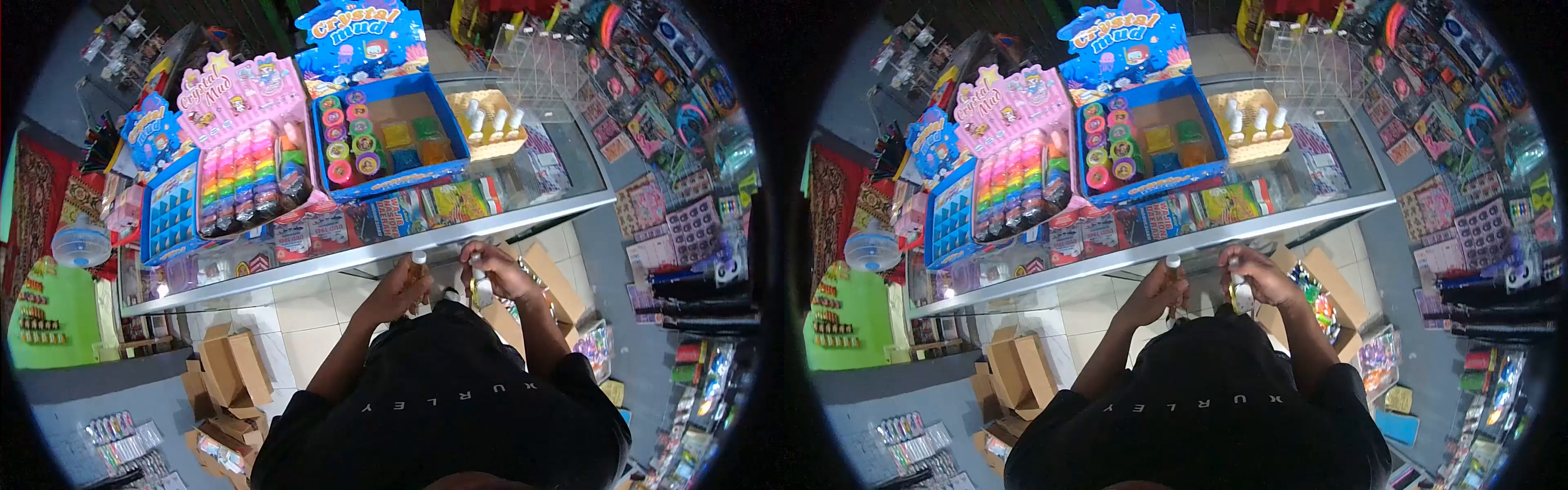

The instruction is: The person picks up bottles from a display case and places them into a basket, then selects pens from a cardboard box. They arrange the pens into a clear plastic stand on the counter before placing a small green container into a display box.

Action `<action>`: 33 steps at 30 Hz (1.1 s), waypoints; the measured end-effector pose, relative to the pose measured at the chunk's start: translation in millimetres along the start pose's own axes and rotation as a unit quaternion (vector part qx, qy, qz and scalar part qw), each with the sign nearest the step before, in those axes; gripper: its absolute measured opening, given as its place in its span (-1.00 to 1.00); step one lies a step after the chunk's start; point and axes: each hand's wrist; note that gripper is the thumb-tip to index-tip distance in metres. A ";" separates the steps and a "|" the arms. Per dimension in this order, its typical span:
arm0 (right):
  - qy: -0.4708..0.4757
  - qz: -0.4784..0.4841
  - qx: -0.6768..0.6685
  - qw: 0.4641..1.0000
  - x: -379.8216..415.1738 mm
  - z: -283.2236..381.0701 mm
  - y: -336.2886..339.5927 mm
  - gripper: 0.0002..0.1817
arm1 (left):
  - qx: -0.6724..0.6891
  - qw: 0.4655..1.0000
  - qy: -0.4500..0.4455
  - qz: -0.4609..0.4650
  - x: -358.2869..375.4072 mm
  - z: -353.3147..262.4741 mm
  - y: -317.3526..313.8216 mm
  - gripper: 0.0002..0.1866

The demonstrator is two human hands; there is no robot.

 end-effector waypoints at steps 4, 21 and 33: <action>-0.006 0.001 0.000 1.000 -1.6 50.0 -0.9 -0.74 | 0.043 0.998 -0.051 -0.002 -1.7 -35.7 -15.8 -0.77; 0.379 -0.114 0.409 0.822 -35.6 253.3 64.6 -0.84 | 0.075 0.946 -0.207 -0.237 -61.3 -33.9 14.2 -0.56; 0.351 -0.043 0.726 0.590 -123.3 295.9 104.4 -0.77 | 0.038 0.943 -0.215 -0.253 -58.0 -29.1 12.0 -0.54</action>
Point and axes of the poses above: each hand's wrist, its own x-axis away from the middle knuckle, its own y-axis out of the back of the hand, z = x × y, and after that the axes turned 8 degrees about x, right-handed
